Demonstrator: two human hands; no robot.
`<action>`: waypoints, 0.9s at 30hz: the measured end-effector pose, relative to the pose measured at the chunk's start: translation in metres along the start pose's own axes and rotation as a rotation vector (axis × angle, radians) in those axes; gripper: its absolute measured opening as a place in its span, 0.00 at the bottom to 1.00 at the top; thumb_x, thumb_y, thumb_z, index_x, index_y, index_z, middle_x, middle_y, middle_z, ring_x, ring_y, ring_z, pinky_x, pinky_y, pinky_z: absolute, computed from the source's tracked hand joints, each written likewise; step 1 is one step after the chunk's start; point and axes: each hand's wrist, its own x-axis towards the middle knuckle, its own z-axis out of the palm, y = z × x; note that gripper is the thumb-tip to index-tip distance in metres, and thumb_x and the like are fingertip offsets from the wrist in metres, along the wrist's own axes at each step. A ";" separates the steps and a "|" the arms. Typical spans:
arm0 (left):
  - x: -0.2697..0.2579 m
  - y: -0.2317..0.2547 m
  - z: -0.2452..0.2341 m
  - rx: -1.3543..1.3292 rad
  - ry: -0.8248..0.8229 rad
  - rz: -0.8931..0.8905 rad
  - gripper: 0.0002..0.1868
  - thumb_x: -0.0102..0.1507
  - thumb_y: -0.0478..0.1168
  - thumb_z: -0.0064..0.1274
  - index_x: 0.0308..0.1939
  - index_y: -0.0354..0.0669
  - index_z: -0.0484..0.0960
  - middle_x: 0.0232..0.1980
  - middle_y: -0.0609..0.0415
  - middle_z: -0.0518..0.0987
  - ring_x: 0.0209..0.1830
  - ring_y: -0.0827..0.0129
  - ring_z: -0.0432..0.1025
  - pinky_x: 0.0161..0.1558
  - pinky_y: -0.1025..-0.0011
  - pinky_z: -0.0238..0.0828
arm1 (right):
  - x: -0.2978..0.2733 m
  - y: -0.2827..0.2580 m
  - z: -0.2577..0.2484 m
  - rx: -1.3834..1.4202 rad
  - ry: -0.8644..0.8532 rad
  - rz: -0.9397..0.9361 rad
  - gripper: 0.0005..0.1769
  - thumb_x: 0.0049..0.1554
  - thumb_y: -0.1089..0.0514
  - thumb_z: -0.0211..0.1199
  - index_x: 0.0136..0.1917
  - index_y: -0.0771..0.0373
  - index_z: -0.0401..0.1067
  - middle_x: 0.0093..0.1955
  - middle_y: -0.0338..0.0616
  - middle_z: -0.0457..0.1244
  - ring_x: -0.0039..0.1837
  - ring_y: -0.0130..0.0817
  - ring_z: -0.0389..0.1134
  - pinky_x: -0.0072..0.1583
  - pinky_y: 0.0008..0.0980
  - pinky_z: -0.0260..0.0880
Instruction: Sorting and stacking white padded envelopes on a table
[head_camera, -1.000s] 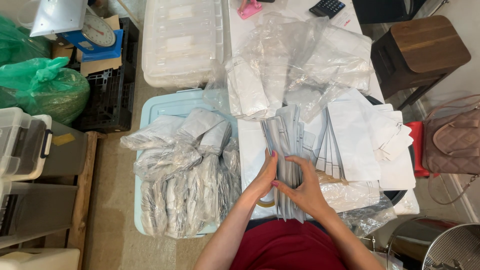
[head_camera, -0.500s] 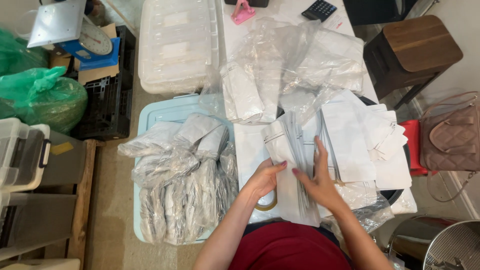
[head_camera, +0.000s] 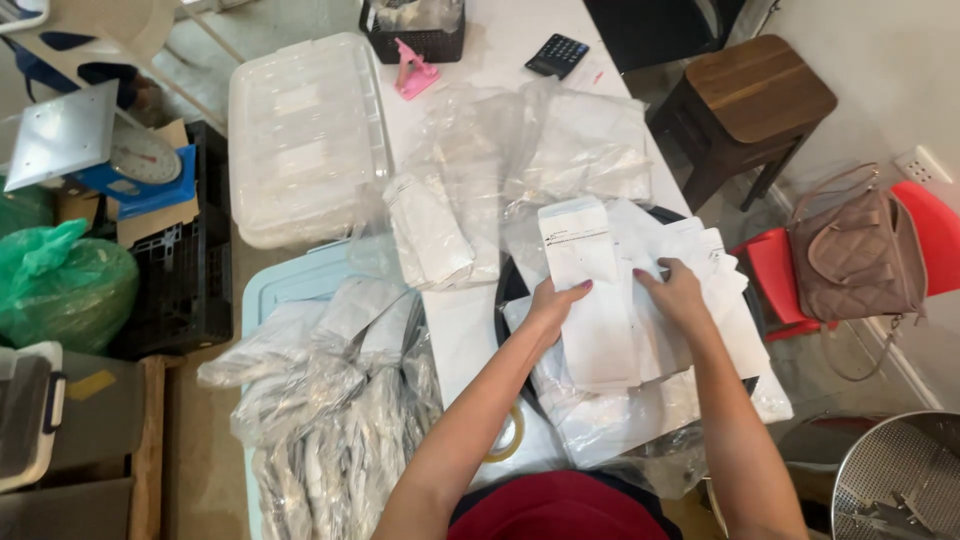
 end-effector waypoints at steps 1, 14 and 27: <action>-0.004 0.005 0.004 0.004 -0.007 -0.002 0.32 0.55 0.38 0.74 0.59 0.34 0.77 0.47 0.45 0.82 0.46 0.59 0.79 0.47 0.58 0.80 | 0.001 0.003 0.002 0.002 0.006 0.005 0.42 0.52 0.35 0.73 0.69 0.62 0.71 0.53 0.56 0.71 0.58 0.55 0.72 0.57 0.51 0.73; -0.045 0.061 0.023 -0.030 -0.013 -0.211 0.46 0.56 0.46 0.74 0.70 0.36 0.62 0.54 0.39 0.78 0.52 0.52 0.77 0.48 0.50 0.79 | -0.125 -0.123 -0.036 0.315 -0.047 -0.194 0.33 0.56 0.74 0.52 0.75 0.72 0.63 0.67 0.68 0.62 0.68 0.61 0.64 0.67 0.54 0.66; -0.047 -0.048 -0.151 -0.315 -0.069 -0.180 0.28 0.65 0.51 0.55 0.66 0.44 0.71 0.53 0.45 0.81 0.53 0.57 0.78 0.57 0.56 0.75 | -0.118 -0.082 0.001 0.083 0.209 -0.345 0.22 0.58 0.52 0.68 0.65 0.55 0.74 0.57 0.41 0.66 0.61 0.42 0.65 0.63 0.43 0.67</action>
